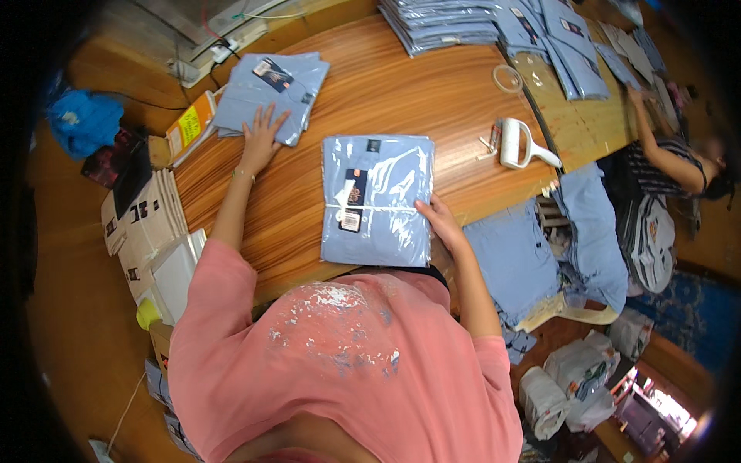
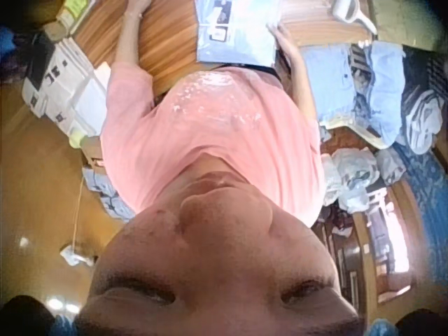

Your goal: The person places a folded shirt into a plastic bag, seals the bag, ties a white ribbon around the packaged shirt with a bow, and records details in a notebook.

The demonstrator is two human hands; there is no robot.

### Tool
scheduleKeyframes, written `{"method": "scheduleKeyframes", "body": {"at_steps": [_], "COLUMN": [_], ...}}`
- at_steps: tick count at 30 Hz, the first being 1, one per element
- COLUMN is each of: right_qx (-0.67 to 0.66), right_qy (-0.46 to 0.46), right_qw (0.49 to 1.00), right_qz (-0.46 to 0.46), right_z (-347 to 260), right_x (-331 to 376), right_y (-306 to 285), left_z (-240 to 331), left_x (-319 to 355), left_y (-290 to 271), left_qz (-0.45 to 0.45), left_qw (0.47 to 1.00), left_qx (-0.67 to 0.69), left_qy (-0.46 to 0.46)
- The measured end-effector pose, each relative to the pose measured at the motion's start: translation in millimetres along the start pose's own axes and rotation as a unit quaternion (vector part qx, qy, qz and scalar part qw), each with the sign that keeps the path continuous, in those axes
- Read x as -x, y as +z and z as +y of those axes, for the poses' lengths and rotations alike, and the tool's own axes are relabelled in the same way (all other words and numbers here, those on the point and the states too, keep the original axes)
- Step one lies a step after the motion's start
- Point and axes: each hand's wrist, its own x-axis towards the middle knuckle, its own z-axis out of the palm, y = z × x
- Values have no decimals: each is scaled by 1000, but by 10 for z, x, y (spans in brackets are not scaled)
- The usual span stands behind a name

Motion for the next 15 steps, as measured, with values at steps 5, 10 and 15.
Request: {"method": "scheduleKeyframes", "body": {"at_steps": [5,10,15], "right_qx": [38,49,50], "right_qy": [60,85,99], "right_qw": [997,995,991], "right_qz": [-14,-22,-69], "right_z": [-185,-243,-450], "right_x": [12,-62,-301], "right_y": [-14,-40,98], "left_z": [543,1169,1564], "left_x": [-449,207,1241], "left_y": [-170,-145,131], "left_qz": [76,213,11], "left_qw": [988,893,710], "left_qx": [-5,386,629], "left_qy": [-132,-92,-317]}}
